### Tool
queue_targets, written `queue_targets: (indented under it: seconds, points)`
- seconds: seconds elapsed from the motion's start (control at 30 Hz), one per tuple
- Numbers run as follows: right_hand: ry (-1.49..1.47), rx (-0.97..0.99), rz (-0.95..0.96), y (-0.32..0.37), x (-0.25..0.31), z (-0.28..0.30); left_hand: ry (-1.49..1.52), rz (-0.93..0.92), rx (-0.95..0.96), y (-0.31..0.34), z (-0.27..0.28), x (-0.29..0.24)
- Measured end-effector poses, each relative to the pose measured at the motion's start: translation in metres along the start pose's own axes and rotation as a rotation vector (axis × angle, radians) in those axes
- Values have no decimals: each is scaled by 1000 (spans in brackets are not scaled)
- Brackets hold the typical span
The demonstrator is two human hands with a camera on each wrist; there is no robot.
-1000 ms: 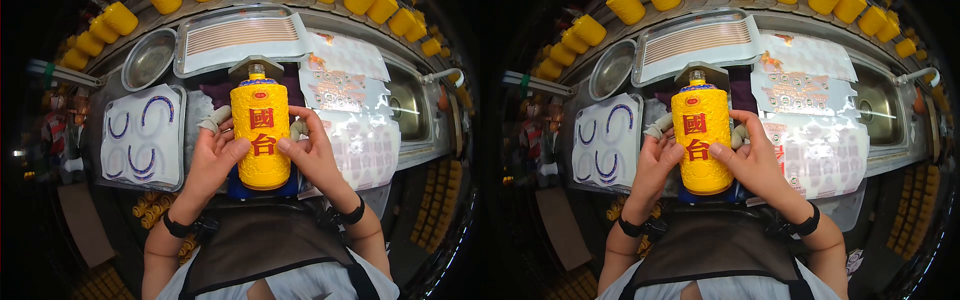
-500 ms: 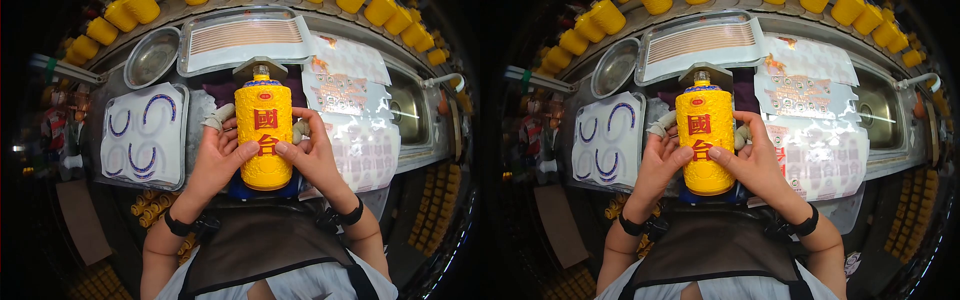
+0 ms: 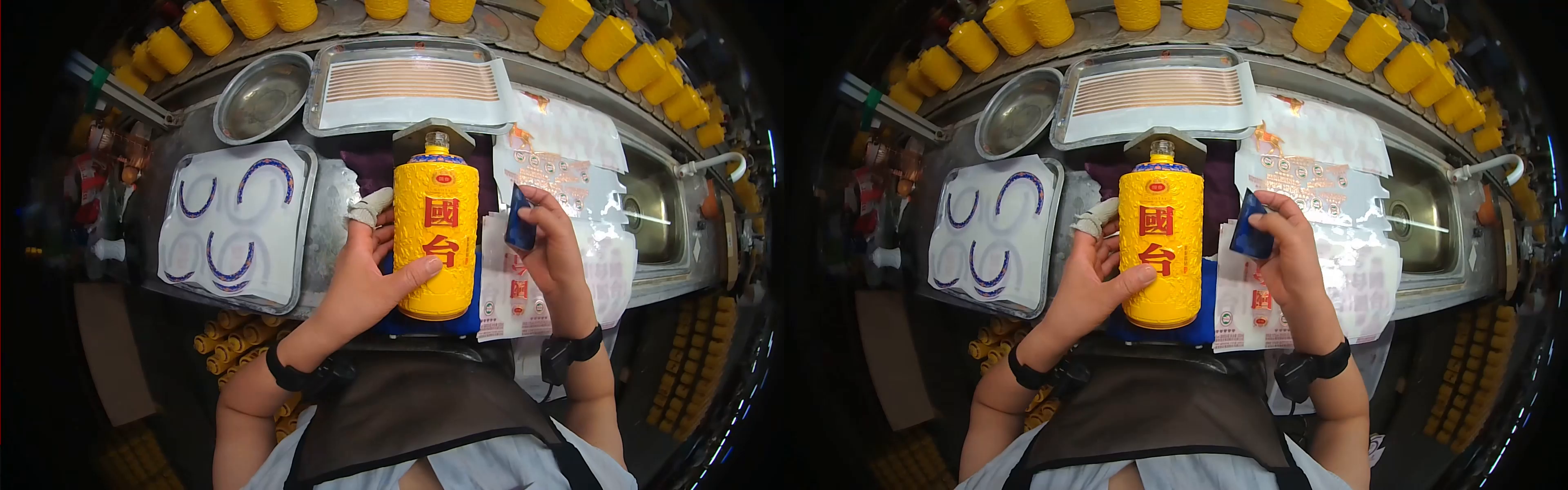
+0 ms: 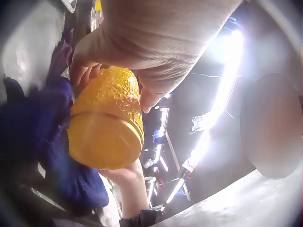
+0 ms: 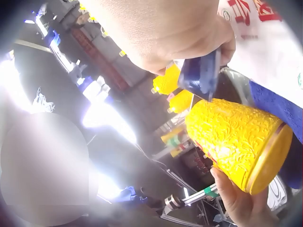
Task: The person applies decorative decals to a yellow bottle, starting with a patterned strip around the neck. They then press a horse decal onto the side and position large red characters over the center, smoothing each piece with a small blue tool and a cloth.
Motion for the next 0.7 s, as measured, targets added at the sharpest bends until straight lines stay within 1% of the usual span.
queue_targets:
  seconds: [0.03, 0.07, 0.17, 0.33, 0.43, 0.47, 0.67, 0.7]
  points:
    - [78, 9, 59, 4, 2, -6, -1, 2, -1, 0, 0, 0]
    - [100, 58, 88, 10, 8, -16, -2, 5, -2, 0, 0, 1]
    - [213, 48, 186, 24, 18, -41, 1, 5, -5, 0, 0, 1]
    - [496, 100, 205, 23, 17, -67, 6, -3, 4, 0, -1, -2]
    - [796, 78, 346, 18, 15, -75, 19, -5, -9, 0, -1, -3]
    - [824, 58, 414, 18, 14, -80, 28, -5, -14, 0, -2, -3]
    - [893, -5, 536, 15, 12, -88, 43, -24, -19, -1, -2, -1]
    - [906, -9, 534, 15, 13, -88, 49, -28, -18, -1, -3, -2]
Point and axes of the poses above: each hand's wrist, its own y-axis away from the middle knuckle, its own z-axis out of the back of the hand, x = y × z, the point moved 3 cm from there along -y, towards the middle knuckle, and after that the axes turned 3 degrees about y, right-handed, at the moved point
